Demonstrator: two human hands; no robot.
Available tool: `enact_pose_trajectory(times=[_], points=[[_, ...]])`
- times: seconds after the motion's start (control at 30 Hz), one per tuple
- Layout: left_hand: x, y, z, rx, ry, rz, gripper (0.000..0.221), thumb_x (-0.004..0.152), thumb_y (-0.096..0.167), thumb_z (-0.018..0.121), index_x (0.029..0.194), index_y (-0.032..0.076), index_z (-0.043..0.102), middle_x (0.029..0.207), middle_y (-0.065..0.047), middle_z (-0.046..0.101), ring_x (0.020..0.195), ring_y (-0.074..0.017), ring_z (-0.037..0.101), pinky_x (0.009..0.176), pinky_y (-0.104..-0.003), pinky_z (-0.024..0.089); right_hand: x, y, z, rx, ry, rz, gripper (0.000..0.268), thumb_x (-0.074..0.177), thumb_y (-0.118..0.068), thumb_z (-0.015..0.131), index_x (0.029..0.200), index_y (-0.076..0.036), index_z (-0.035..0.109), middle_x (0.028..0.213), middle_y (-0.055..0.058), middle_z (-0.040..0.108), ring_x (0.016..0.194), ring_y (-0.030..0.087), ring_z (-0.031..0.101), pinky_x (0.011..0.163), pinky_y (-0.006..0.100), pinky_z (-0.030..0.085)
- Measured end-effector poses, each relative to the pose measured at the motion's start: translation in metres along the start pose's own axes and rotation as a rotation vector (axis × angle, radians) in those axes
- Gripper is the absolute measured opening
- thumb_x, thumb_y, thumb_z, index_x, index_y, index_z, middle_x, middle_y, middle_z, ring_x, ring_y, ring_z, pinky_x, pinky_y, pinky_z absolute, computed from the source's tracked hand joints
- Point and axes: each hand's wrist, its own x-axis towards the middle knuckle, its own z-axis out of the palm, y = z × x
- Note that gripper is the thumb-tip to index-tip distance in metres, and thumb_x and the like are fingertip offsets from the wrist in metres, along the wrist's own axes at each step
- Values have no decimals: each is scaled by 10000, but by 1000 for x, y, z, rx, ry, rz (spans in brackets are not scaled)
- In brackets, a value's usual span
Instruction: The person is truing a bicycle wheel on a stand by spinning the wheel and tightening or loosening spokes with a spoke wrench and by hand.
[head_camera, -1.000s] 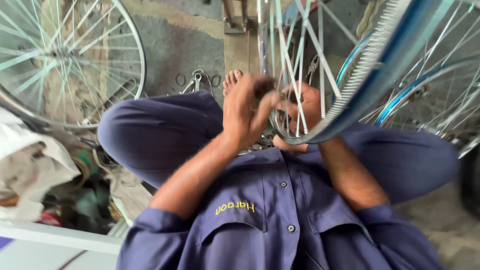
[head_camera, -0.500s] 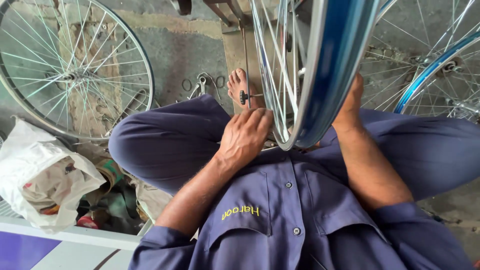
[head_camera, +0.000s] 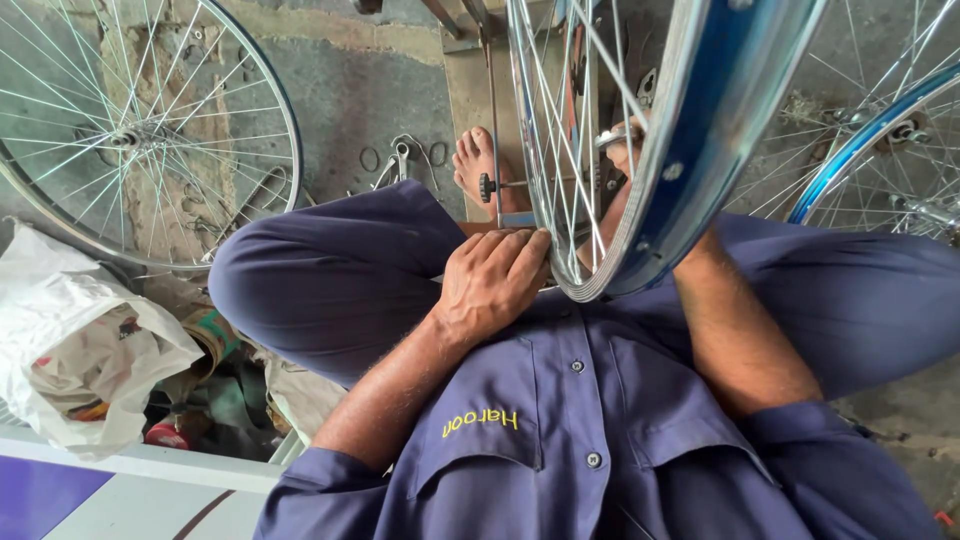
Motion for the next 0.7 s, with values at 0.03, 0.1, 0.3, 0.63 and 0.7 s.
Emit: enact_pose_trajectory(times=[0.03,0.1,0.3,0.63,0.7], points=[[4,1,-7,-33,2,11,446,877,206,799,1238,10,627,1062,-91,697,899,-227,685,775,-362,539,-1,0,1,-92,9,-31,200,1015,-61,709,1188,13,642,1026,72,709,906,132,682,803,278,570],[16,7,-23,-96,39,44,482,863,288,819,1204,0,637,1002,-92,693,846,-229,674,739,-361,527,-5,-2,2,-354,41,-123,201,1014,-52,714,1189,14,640,1026,72,711,911,127,684,806,273,569],[67,39,-86,-244,137,53,486,876,331,874,1120,-28,655,864,-101,674,751,-241,644,684,-361,515,1,-17,8,-878,89,-329,207,1011,-25,729,1190,16,636,1025,71,718,928,111,691,815,257,568],[37,16,-5,69,-47,68,435,791,143,792,1168,-38,670,1176,-228,685,996,-382,720,808,-476,577,2,-18,3,-661,98,-307,222,1005,-5,785,1159,21,629,1022,67,724,935,102,719,812,232,590],[22,4,11,116,-106,63,443,784,147,802,1167,-38,676,1162,-198,676,963,-356,714,767,-460,562,1,-20,4,-689,78,-317,214,1015,-9,776,1161,21,623,1032,72,730,947,107,732,814,234,595]])
